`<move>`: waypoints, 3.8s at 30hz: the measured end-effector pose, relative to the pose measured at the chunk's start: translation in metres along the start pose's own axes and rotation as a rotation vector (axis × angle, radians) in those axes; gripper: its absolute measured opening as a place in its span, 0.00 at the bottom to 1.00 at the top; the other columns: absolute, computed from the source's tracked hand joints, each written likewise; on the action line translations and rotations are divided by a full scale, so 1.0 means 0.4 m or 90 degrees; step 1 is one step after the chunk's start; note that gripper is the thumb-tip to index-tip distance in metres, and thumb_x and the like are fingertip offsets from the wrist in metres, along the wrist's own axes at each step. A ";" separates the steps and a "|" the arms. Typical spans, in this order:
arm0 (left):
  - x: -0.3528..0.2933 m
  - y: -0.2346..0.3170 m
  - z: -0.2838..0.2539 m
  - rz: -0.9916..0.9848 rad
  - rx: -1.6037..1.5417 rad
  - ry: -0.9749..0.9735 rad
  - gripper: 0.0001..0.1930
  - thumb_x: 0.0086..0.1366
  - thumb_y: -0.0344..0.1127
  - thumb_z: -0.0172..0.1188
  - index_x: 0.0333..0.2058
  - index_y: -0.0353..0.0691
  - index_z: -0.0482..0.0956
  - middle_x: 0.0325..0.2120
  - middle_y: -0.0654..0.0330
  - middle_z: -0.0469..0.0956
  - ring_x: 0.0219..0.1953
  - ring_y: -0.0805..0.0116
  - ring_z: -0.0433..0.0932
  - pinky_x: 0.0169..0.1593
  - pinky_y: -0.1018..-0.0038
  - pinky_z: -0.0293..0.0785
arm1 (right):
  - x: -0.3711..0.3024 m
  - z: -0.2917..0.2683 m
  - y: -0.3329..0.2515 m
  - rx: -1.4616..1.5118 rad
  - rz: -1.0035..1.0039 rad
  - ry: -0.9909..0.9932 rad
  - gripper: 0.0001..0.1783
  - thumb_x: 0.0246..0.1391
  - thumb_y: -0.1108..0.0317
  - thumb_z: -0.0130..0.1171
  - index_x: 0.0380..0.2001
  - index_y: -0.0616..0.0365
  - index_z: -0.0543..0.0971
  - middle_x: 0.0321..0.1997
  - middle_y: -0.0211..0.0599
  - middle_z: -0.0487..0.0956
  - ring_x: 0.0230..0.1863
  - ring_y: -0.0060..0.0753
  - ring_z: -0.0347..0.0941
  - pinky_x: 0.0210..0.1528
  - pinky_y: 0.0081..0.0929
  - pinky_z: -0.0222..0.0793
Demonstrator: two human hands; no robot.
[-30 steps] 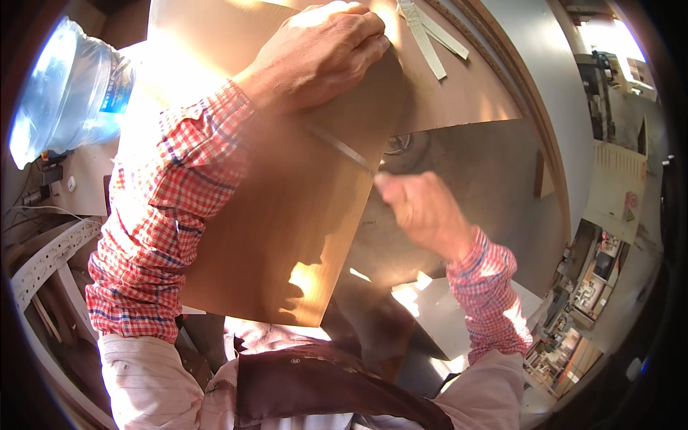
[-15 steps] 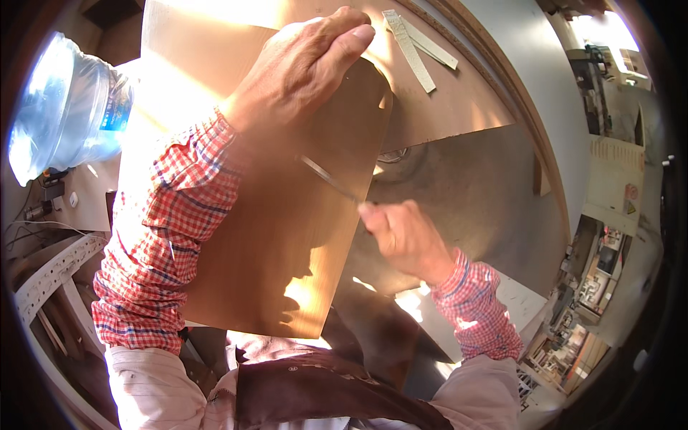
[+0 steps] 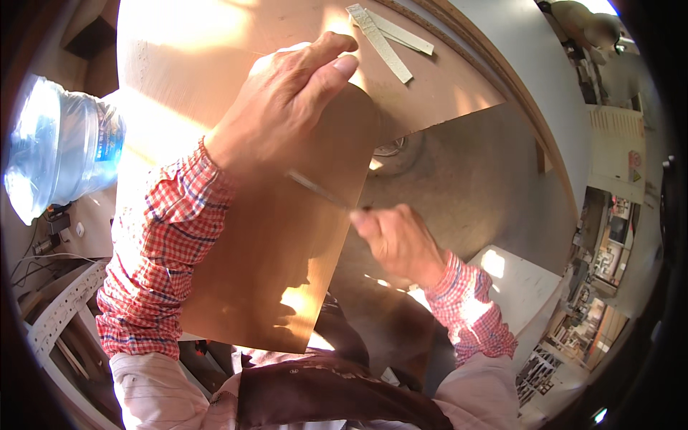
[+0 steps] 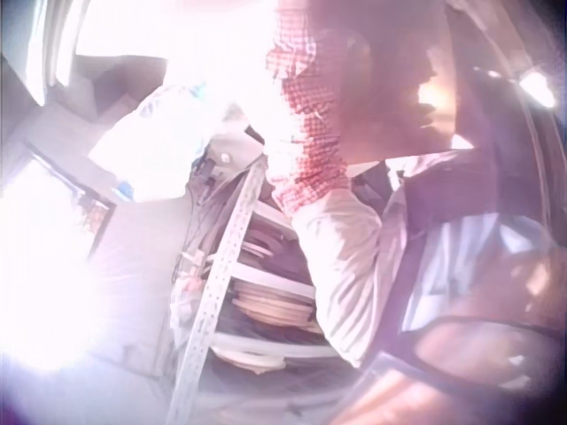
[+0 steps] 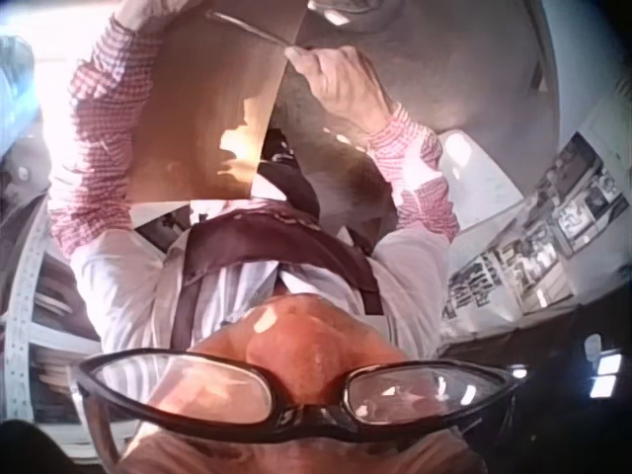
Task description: The person uses a metal file to smooth and round the edges of a rectangular wooden board. They repeatedly rotate the board and file different edges and corners to create a uniform curved profile.
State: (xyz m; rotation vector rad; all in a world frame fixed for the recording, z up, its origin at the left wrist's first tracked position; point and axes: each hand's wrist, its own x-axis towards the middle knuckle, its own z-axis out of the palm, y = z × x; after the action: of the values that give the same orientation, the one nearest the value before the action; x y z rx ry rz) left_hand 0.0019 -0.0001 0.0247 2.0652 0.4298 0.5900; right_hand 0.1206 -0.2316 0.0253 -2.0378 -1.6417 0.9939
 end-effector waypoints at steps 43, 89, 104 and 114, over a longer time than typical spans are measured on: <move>-0.008 -0.002 0.004 0.016 -0.090 0.056 0.25 0.76 0.49 0.44 0.58 0.32 0.72 0.45 0.47 0.80 0.51 0.56 0.78 0.57 0.65 0.71 | -0.046 0.019 -0.048 0.061 0.065 -0.017 0.31 0.70 0.51 0.46 0.17 0.62 0.76 0.17 0.56 0.74 0.22 0.62 0.72 0.27 0.48 0.68; -0.046 -0.159 -0.123 0.053 0.751 0.190 0.27 0.71 0.50 0.55 0.60 0.37 0.72 0.58 0.47 0.72 0.63 0.48 0.68 0.64 0.57 0.63 | 0.142 0.161 -0.002 0.518 0.076 0.001 0.31 0.75 0.48 0.38 0.23 0.61 0.71 0.19 0.24 0.67 0.23 0.20 0.63 0.28 0.28 0.62; -0.062 -0.135 -0.157 -0.091 0.614 0.168 0.36 0.67 0.58 0.52 0.63 0.35 0.68 0.63 0.43 0.66 0.67 0.44 0.63 0.69 0.54 0.56 | 0.078 0.198 -0.007 0.328 -0.068 -0.020 0.36 0.73 0.46 0.38 0.18 0.64 0.70 0.12 0.45 0.67 0.16 0.47 0.69 0.22 0.39 0.62; -0.071 -0.137 -0.155 -0.081 0.644 0.175 0.35 0.68 0.57 0.52 0.62 0.33 0.68 0.63 0.41 0.66 0.68 0.43 0.62 0.69 0.54 0.57 | 0.078 0.171 -0.011 0.296 -0.107 -0.059 0.37 0.73 0.46 0.38 0.18 0.66 0.70 0.13 0.50 0.67 0.16 0.55 0.67 0.22 0.41 0.61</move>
State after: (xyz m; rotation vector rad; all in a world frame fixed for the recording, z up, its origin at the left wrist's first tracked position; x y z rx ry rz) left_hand -0.0603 0.0564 0.0001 2.8688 1.1981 0.6497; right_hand 0.0725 -0.2117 -0.0291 -1.5449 -1.4277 1.2820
